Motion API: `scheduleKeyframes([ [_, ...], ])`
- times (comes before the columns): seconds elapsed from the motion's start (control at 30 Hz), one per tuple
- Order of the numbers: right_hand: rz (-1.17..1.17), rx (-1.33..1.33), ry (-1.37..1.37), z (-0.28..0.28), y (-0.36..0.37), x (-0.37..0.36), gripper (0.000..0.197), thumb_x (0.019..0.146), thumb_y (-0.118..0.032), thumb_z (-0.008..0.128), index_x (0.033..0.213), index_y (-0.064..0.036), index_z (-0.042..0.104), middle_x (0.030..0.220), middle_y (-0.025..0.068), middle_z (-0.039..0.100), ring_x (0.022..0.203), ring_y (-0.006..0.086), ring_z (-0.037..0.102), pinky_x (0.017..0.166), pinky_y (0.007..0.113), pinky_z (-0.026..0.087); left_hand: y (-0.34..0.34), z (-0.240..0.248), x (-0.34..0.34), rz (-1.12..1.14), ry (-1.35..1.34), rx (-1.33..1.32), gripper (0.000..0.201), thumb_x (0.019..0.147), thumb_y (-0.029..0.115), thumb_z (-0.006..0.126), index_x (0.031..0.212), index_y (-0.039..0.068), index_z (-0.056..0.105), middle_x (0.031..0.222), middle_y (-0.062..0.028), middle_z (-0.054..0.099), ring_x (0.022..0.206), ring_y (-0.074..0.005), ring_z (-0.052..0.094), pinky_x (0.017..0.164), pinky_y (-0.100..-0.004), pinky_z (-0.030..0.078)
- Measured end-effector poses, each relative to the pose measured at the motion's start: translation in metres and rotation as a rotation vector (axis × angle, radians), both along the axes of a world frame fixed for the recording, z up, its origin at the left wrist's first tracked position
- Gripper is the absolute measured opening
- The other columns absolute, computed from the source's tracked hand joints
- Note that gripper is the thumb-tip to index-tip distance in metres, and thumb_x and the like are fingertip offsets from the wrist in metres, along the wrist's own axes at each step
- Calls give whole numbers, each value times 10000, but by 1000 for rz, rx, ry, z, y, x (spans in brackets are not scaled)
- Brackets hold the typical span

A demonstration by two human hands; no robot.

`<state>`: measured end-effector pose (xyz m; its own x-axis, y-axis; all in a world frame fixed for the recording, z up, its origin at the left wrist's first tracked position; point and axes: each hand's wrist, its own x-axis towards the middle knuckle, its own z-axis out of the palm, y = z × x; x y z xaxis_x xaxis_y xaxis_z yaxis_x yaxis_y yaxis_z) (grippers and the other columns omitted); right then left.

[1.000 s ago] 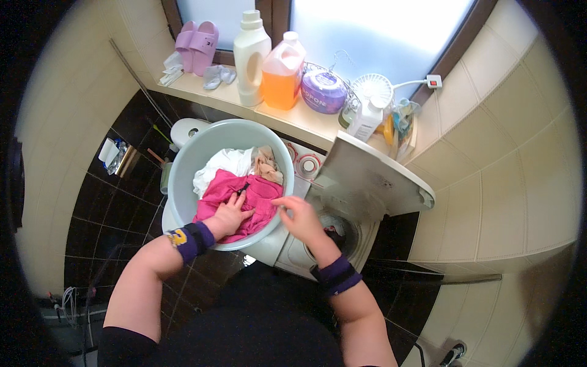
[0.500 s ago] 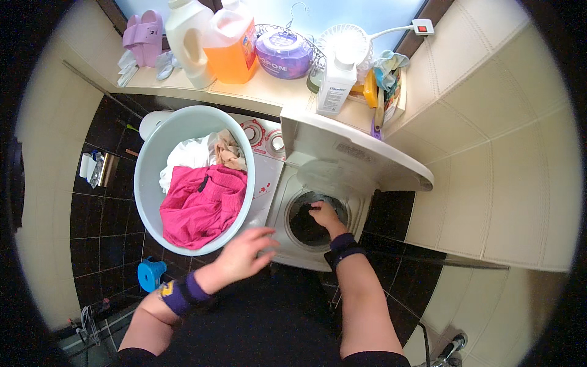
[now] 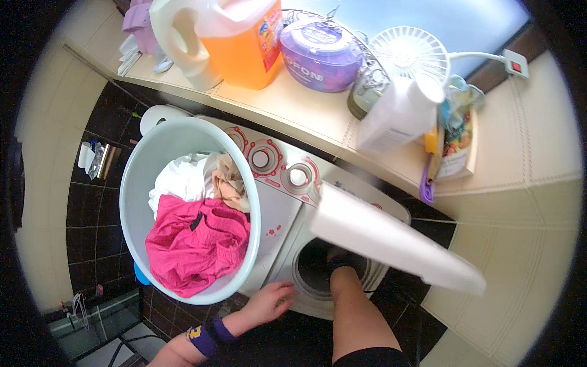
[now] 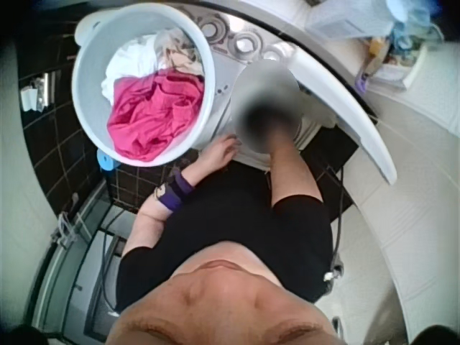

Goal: The person removes wet clothes from a small washing machine and puts them into a basin, carries the basin to a balcony, and prepares to hang a cap on a hanger.

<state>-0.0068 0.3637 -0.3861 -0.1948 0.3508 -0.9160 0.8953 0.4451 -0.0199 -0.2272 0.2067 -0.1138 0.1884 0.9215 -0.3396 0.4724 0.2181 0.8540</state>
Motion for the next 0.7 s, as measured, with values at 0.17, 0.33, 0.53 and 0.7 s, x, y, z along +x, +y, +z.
scheduleKeyframes([
  [0.17, -136, -2, -62, 26, -24, 8, 344, 841, -244, 615, 1121, -57, 683, 1220, 207, 607, 1094, 372, 591, 944, 418, 472, 8, -7, -1, 26, -68, -26, 270, 876, 158, 619, 1135, 84, 624, 1225, -142, 563, 1132, -341, 541, 941, -401, 462],
  [0.33, -288, -5, -114, 116, -14, -14, 367, 844, -294, 637, 1130, -72, 686, 1233, 202, 604, 1097, 380, 589, 951, 427, 466, 7, -11, -4, 81, -117, -6, 263, 878, 149, 620, 1132, 82, 626, 1211, -135, 568, 1122, -335, 545, 938, -399, 460],
  [0.53, -342, 125, 108, 55, 15, -40, 411, 895, -370, 554, 1169, -85, 664, 1249, 185, 600, 1114, 389, 576, 988, 422, 434, 2, -6, -2, 127, -155, -22, 256, 878, 147, 626, 1125, 77, 627, 1188, -132, 578, 1098, -332, 557, 929, -397, 464],
  [0.7, -102, 49, 41, 5, 9, -39, 400, 893, -343, 557, 1163, -65, 655, 1234, 181, 607, 1103, 375, 585, 968, 424, 446, -2, -7, -3, 105, -131, -28, 250, 880, 148, 625, 1118, 69, 625, 1160, -133, 590, 1088, -334, 563, 928, -394, 462],
])
